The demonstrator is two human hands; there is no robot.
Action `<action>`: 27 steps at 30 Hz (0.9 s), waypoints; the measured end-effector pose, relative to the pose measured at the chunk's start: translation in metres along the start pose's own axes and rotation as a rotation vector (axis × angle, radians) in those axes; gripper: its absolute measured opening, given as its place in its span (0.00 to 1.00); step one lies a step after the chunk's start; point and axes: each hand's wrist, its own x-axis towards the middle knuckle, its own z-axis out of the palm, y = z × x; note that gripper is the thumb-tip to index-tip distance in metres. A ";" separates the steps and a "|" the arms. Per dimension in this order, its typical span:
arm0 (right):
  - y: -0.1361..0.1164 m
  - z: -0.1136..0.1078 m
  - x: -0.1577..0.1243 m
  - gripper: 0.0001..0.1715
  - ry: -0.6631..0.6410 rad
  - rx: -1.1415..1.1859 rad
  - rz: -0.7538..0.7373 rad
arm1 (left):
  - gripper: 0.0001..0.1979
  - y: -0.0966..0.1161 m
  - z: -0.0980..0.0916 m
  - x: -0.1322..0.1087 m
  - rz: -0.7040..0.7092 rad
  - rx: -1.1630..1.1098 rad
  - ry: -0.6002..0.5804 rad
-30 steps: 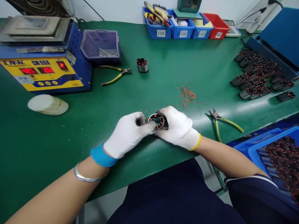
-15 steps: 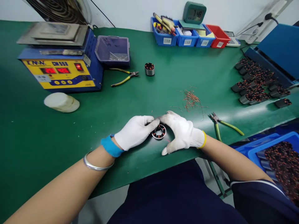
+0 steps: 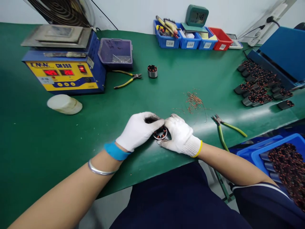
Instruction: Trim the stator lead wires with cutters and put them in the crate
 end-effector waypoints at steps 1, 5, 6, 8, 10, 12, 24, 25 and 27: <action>0.000 0.000 0.001 0.31 -0.008 -0.005 -0.001 | 0.10 0.002 0.006 -0.002 -0.001 0.011 -0.003; -0.002 0.000 0.003 0.31 -0.014 0.020 0.006 | 0.07 -0.003 0.002 0.007 -0.039 -0.049 0.360; -0.002 0.000 0.003 0.31 -0.011 0.028 0.017 | 0.07 -0.005 -0.007 0.011 -0.047 -0.088 0.490; -0.003 -0.001 0.003 0.31 -0.009 0.034 0.039 | 0.09 -0.009 -0.027 0.017 -0.059 -0.134 0.602; -0.003 -0.001 0.003 0.30 -0.007 0.031 0.050 | 0.13 -0.008 -0.042 0.015 -0.129 -0.070 0.415; -0.003 -0.001 0.003 0.31 -0.005 0.029 0.054 | 0.14 -0.004 -0.044 0.007 -0.190 0.113 0.068; -0.001 -0.024 0.004 0.35 -0.075 0.260 0.136 | 0.25 0.001 -0.029 0.001 -0.028 -0.020 0.276; 0.003 -0.030 0.004 0.33 -0.109 0.369 0.165 | 0.35 0.002 -0.028 -0.003 -0.054 0.033 0.150; 0.010 -0.037 0.005 0.28 -0.169 0.583 0.230 | 0.54 0.005 -0.021 -0.014 -0.083 0.177 -0.029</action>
